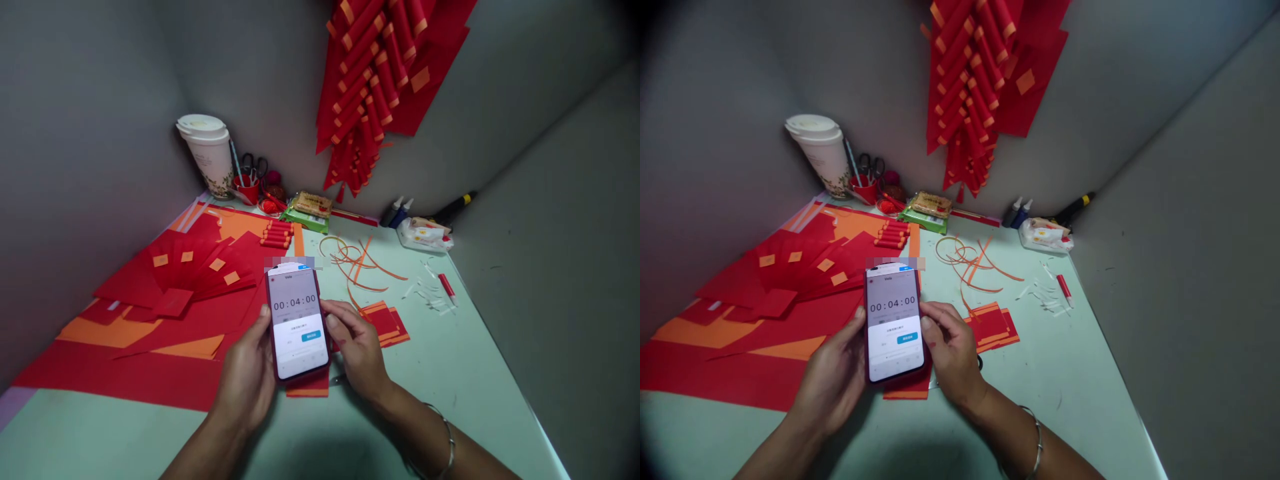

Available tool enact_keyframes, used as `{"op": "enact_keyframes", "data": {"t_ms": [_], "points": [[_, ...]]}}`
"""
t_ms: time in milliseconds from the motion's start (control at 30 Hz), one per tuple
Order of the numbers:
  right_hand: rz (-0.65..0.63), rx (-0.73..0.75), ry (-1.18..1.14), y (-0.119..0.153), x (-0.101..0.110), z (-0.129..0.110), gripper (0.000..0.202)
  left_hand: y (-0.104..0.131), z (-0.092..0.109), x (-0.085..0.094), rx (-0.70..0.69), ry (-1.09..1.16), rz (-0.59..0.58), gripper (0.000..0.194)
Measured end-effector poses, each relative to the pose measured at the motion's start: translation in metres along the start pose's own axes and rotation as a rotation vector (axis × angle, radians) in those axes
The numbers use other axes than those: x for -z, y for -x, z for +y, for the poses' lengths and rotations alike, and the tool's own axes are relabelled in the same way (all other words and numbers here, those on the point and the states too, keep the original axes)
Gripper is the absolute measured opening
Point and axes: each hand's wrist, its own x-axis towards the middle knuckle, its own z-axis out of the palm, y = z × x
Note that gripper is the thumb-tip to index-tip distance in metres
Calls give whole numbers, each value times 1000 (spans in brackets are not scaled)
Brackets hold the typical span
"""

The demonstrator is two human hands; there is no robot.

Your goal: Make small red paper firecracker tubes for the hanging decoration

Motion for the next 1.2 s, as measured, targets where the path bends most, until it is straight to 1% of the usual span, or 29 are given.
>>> {"op": "enact_keyframes", "data": {"t_ms": [67, 100, 200, 267, 433, 600, 667, 767, 867, 933, 1000, 1033, 1100, 1200], "points": [[-14, -34, -35, -1, 1, -2, 29, 1, 1, 0, 9, 7, -16, 39], [-17, -76, -64, -2, 1, -3, 30, 1, 1, 0, 19, 16, -29, 39], [-1, -262, -199, -1, 0, -7, 33, 1, 2, 0, 60, 55, -59, 39], [6, -351, -249, -1, -2, -8, 37, 0, 2, 1, 68, 76, -53, 37], [-95, -411, -264, -4, 0, -6, 39, -2, 2, 4, 40, 97, -3, 33], [-209, -521, -267, -4, 11, -8, 42, -1, 1, 0, 90, 91, -3, 32], [-211, -560, -291, -2, 15, -9, 42, 0, -1, -2, 120, 75, -18, 33], [-161, -591, -350, 0, 20, -11, 40, 1, -5, -3, 150, 38, -48, 34], [-124, -615, -410, -1, 26, -15, 39, -1, -9, 1, 158, -8, -131, 34], [-104, -596, -432, -6, 35, -16, 37, -3, -9, 6, 156, -48, -186, 36], [-62, -544, -418, -18, 50, -15, 35, -5, -8, 11, 145, -97, -189, 40], [-35, -514, -392, -27, 61, -13, 35, -5, -7, 12, 136, -122, -177, 42], [90, -468, -268, -49, 86, -5, 31, -6, -6, 15, 104, -165, -146, 40], [204, -459, -173, -86, 124, 15, 21, -6, -7, 17, 33, -214, -118, 35]]}}
